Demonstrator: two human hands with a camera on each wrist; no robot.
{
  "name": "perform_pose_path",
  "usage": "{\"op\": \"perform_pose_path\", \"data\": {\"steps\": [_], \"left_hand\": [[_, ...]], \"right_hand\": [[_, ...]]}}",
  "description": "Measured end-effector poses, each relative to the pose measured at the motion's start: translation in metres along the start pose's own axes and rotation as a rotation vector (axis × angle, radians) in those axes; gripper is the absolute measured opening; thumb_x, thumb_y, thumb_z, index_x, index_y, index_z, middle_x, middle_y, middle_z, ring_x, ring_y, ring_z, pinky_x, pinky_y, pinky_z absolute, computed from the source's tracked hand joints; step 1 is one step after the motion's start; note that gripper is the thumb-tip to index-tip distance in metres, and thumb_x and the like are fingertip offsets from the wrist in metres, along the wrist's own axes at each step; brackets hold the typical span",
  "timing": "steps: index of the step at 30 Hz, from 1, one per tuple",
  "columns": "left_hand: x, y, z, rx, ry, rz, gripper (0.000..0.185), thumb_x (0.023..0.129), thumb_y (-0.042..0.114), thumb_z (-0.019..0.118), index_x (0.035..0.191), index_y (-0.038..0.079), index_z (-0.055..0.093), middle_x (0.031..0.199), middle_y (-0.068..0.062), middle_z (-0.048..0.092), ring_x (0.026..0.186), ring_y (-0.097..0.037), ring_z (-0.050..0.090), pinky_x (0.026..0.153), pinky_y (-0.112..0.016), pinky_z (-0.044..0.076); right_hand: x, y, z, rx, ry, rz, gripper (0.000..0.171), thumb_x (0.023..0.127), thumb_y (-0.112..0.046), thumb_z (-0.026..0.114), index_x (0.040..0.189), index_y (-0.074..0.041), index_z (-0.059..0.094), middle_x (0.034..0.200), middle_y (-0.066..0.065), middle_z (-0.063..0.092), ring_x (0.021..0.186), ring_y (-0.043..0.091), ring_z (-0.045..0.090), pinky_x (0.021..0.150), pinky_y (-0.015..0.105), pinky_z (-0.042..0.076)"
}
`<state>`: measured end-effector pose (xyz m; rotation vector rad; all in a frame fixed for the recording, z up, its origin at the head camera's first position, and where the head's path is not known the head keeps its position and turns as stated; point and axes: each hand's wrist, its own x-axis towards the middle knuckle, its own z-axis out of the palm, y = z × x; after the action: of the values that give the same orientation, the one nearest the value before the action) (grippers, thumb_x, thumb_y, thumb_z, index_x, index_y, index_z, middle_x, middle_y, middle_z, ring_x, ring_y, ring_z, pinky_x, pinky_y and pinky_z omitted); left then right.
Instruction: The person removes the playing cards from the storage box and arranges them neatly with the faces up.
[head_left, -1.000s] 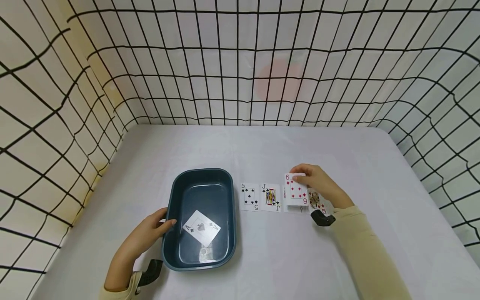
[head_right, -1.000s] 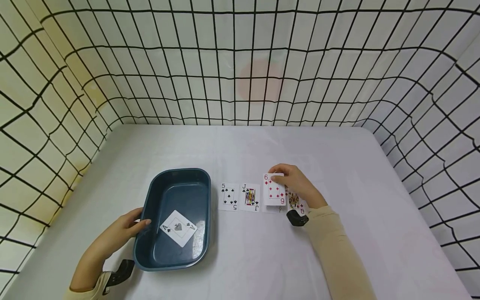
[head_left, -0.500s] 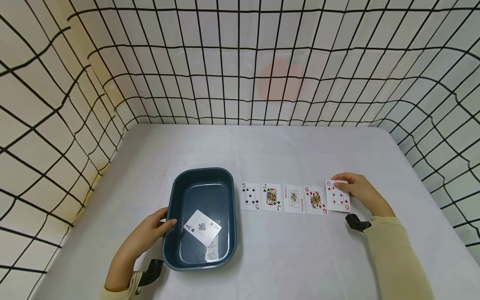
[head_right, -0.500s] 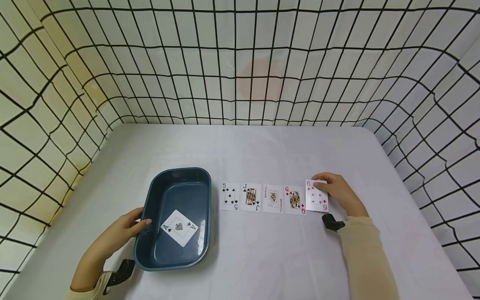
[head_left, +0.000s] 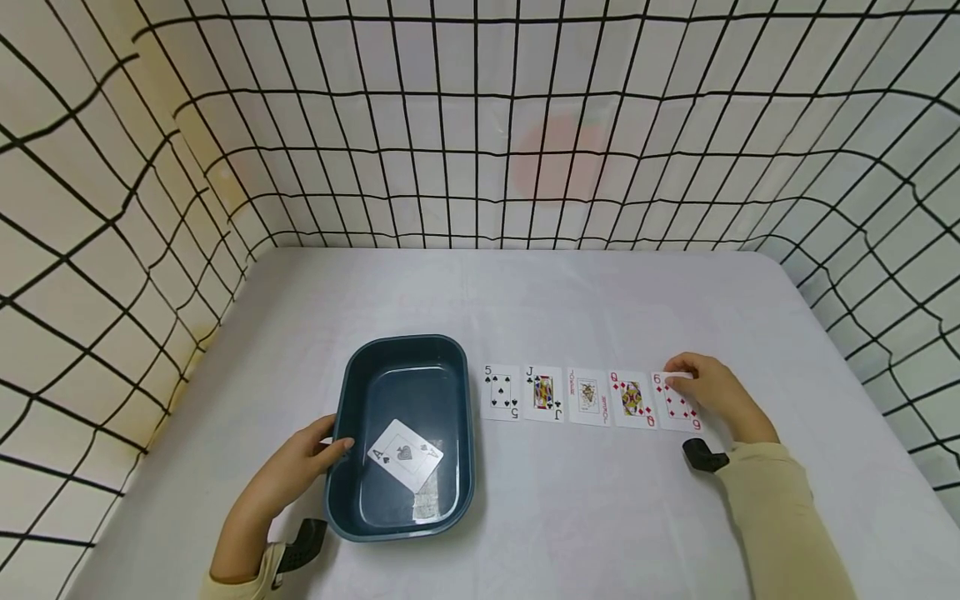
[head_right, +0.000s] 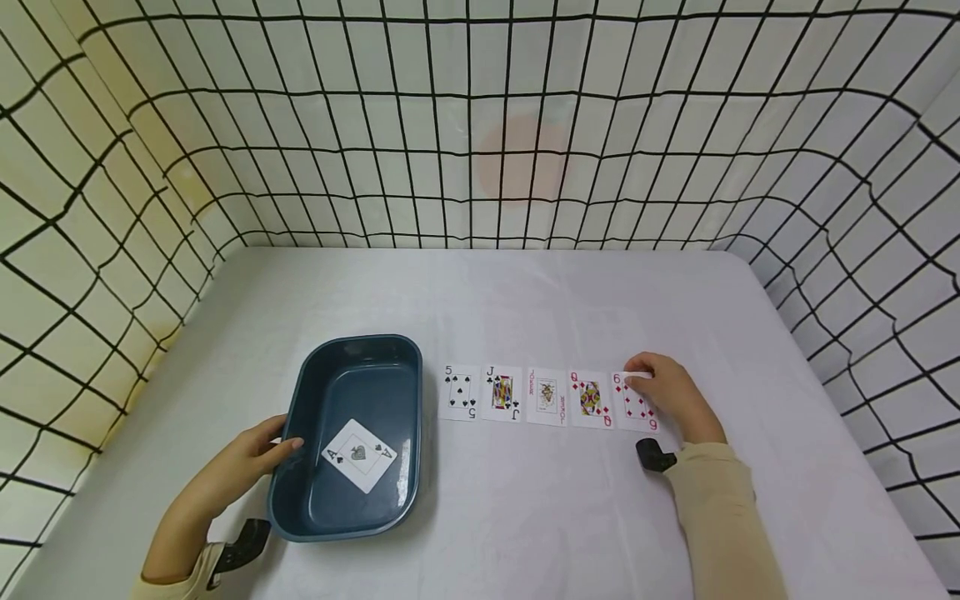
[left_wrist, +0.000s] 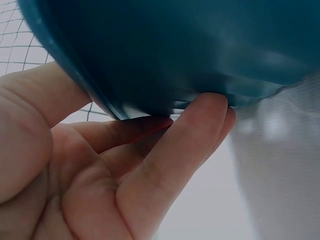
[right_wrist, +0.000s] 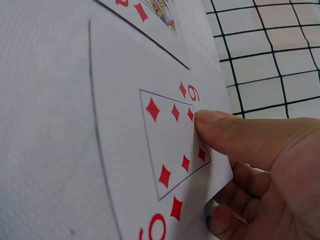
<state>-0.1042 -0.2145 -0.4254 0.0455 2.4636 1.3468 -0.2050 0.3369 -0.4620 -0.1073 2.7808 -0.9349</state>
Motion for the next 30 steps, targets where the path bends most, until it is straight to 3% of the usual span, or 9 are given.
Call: {"op": "perform_pose_path", "data": {"steps": [9, 16, 19, 25, 30], "left_hand": [[0.0, -0.001, 0.0, 0.008, 0.001, -0.005, 0.051, 0.092, 0.021, 0.053, 0.132, -0.005, 0.035, 0.128, -0.028, 0.042, 0.103, -0.039, 0.053, 0.078, -0.044, 0.049], [0.001, -0.002, 0.0, -0.005, -0.003, 0.0, 0.051, 0.092, 0.02, 0.052, 0.132, -0.005, 0.035, 0.129, -0.028, 0.04, 0.104, -0.039, 0.052, 0.078, -0.044, 0.048], [0.002, -0.001, 0.001, -0.002, -0.003, -0.001, 0.051, 0.092, 0.02, 0.053, 0.132, -0.005, 0.035, 0.129, -0.027, 0.041, 0.104, -0.039, 0.052, 0.078, -0.044, 0.049], [0.001, 0.0, 0.001, 0.014, 0.003, -0.012, 0.052, 0.091, 0.022, 0.053, 0.132, -0.005, 0.036, 0.127, -0.028, 0.042, 0.103, -0.039, 0.053, 0.076, -0.045, 0.049], [0.002, 0.001, 0.001, 0.017, 0.01, -0.014, 0.051, 0.091, 0.022, 0.054, 0.131, -0.004, 0.036, 0.124, -0.026, 0.045, 0.1, -0.037, 0.054, 0.076, -0.045, 0.049]], "right_hand": [[0.0, 0.001, 0.002, -0.005, 0.019, -0.033, 0.019, 0.084, -0.005, 0.06, 0.102, 0.0, 0.056, 0.097, 0.018, 0.046, 0.089, 0.032, 0.039, 0.074, 0.042, 0.034], [-0.004, 0.007, -0.001, 0.079, 0.019, 0.029, 0.038, 0.09, -0.032, 0.053, 0.112, -0.001, 0.051, 0.098, 0.015, 0.046, 0.09, 0.028, 0.04, 0.073, 0.037, 0.033], [-0.004, 0.008, -0.002, 0.103, 0.032, 0.024, 0.043, 0.091, -0.036, 0.05, 0.114, 0.0, 0.049, 0.101, 0.017, 0.046, 0.093, 0.03, 0.04, 0.075, 0.039, 0.034], [0.004, -0.009, 0.0, 0.09, 0.069, -0.018, 0.043, 0.092, -0.035, 0.049, 0.115, 0.002, 0.048, 0.105, 0.02, 0.045, 0.095, 0.032, 0.039, 0.079, 0.043, 0.034], [0.016, -0.043, 0.005, 0.091, 0.099, -0.106, 0.04, 0.091, -0.031, 0.051, 0.113, 0.002, 0.049, 0.106, 0.019, 0.046, 0.099, 0.033, 0.041, 0.083, 0.046, 0.035]]}}
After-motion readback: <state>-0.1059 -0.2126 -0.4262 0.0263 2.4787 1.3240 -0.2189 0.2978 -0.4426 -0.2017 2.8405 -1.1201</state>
